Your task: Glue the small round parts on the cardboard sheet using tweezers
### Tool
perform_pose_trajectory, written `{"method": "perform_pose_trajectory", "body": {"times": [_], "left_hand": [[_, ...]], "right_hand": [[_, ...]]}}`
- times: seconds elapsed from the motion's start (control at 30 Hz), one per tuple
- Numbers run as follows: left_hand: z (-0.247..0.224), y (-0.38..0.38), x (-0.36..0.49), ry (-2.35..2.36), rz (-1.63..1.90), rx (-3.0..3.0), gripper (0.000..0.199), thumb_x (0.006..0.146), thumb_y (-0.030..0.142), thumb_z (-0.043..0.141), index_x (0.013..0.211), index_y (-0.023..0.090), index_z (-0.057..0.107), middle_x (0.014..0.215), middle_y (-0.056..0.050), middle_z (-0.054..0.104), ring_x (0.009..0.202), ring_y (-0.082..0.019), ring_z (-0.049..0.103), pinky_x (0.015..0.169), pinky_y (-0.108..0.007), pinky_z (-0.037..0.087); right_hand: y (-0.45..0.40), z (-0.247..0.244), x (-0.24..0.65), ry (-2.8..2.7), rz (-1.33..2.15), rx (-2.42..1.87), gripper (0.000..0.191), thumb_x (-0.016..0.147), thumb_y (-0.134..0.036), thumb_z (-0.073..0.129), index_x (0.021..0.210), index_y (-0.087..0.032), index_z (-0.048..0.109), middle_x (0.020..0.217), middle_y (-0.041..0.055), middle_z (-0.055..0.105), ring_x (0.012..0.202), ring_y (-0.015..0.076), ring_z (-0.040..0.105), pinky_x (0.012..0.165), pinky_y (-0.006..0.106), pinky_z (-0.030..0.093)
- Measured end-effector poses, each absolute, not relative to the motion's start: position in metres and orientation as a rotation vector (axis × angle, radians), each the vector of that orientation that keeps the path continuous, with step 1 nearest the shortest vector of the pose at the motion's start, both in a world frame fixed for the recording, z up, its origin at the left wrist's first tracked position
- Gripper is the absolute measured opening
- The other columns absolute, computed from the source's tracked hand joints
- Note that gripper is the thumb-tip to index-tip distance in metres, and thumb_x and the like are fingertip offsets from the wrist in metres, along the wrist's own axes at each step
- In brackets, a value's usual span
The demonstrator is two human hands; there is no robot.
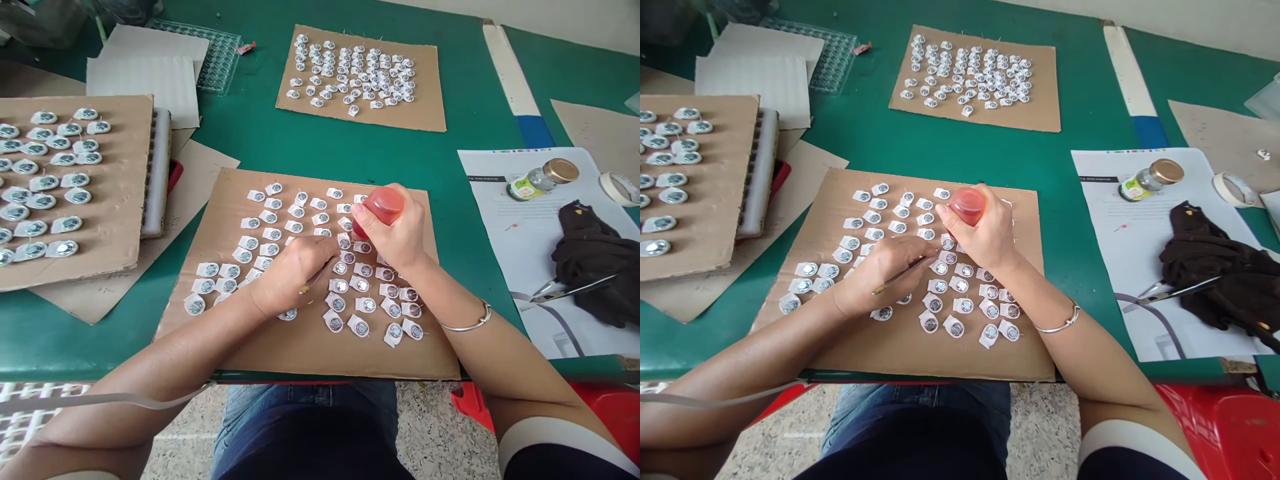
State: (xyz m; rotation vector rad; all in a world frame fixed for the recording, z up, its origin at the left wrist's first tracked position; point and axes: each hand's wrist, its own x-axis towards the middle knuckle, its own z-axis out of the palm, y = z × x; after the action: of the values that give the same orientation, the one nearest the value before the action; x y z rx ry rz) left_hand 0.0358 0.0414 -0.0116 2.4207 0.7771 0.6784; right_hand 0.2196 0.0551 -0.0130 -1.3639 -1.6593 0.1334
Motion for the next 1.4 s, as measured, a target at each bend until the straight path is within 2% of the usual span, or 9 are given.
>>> {"method": "perform_pose_trajectory", "body": {"times": [0.17, 0.57, 0.87, 1.0, 1.13, 1.27, 1.4], "left_hand": [[-0.009, 0.043, 0.034, 0.790, 0.653, 2.367, 0.012, 0.081, 0.009, 0.045, 0.078, 0.015, 0.055, 0.064, 0.001, 0.053, 0.056, -0.009, 0.046, 0.054, -0.024, 0.036], [-0.004, 0.045, 0.034, 0.841, 0.634, 2.328, 0.016, 0.076, 0.007, 0.048, 0.081, 0.012, 0.062, 0.065, 0.000, 0.061, 0.054, -0.008, 0.051, 0.052, -0.023, 0.037], [-0.007, 0.049, 0.035, 0.910, 0.697, 2.208, 0.014, 0.074, 0.006, 0.050, 0.071, 0.014, 0.060, 0.059, 0.003, 0.056, 0.050, -0.005, 0.046, 0.050, -0.020, 0.035], [-0.006, 0.051, 0.037, 0.938, 0.714, 2.168, 0.014, 0.073, 0.006, 0.051, 0.067, 0.014, 0.061, 0.056, 0.003, 0.056, 0.049, -0.005, 0.046, 0.048, -0.020, 0.034], [-0.008, 0.053, 0.037, 0.954, 0.727, 2.128, 0.014, 0.073, 0.009, 0.051, 0.066, 0.014, 0.062, 0.055, 0.002, 0.056, 0.049, -0.006, 0.047, 0.047, -0.020, 0.035], [-0.008, 0.054, 0.037, 0.964, 0.722, 2.092, 0.015, 0.073, 0.009, 0.050, 0.065, 0.014, 0.062, 0.057, 0.001, 0.059, 0.051, -0.006, 0.049, 0.047, -0.019, 0.036], [-0.007, 0.054, 0.038, 0.979, 0.696, 2.095, 0.014, 0.074, 0.009, 0.050, 0.065, 0.014, 0.061, 0.058, 0.002, 0.058, 0.052, -0.006, 0.048, 0.049, -0.020, 0.036]], "right_hand": [[0.054, -0.013, 0.218, -1.671, 0.152, -1.361, 0.030, 0.074, -0.046, 0.064, 0.074, -0.019, 0.052, 0.070, 0.0015, 0.059, 0.064, 0.0140, 0.055, 0.062, 0.031, 0.049], [0.052, -0.013, 0.218, -1.727, 0.168, -1.297, 0.028, 0.073, -0.044, 0.065, 0.076, -0.019, 0.052, 0.073, 0.0011, 0.060, 0.066, 0.0133, 0.056, 0.063, 0.030, 0.049], [0.052, -0.004, 0.219, -1.782, 0.225, -1.373, 0.029, 0.071, -0.043, 0.067, 0.073, -0.019, 0.052, 0.069, -0.0004, 0.060, 0.063, 0.0126, 0.055, 0.062, 0.030, 0.048], [0.038, -0.006, 0.222, -1.655, 0.219, -1.342, 0.028, 0.068, -0.041, 0.070, 0.076, -0.018, 0.055, 0.076, 0.0011, 0.062, 0.070, 0.0142, 0.058, 0.067, 0.031, 0.050], [0.028, -0.016, 0.231, -1.413, 0.181, -1.314, 0.026, 0.073, -0.042, 0.065, 0.077, -0.018, 0.056, 0.077, 0.0026, 0.060, 0.070, 0.0147, 0.059, 0.065, 0.033, 0.051], [0.025, -0.017, 0.229, -1.448, 0.197, -1.278, 0.024, 0.074, -0.039, 0.064, 0.076, -0.017, 0.056, 0.075, 0.0023, 0.060, 0.072, 0.0148, 0.059, 0.068, 0.033, 0.051], [0.023, -0.015, 0.222, -1.520, 0.224, -1.263, 0.021, 0.071, -0.034, 0.067, 0.076, -0.017, 0.056, 0.072, 0.0015, 0.061, 0.069, 0.0140, 0.058, 0.064, 0.030, 0.050]]}}
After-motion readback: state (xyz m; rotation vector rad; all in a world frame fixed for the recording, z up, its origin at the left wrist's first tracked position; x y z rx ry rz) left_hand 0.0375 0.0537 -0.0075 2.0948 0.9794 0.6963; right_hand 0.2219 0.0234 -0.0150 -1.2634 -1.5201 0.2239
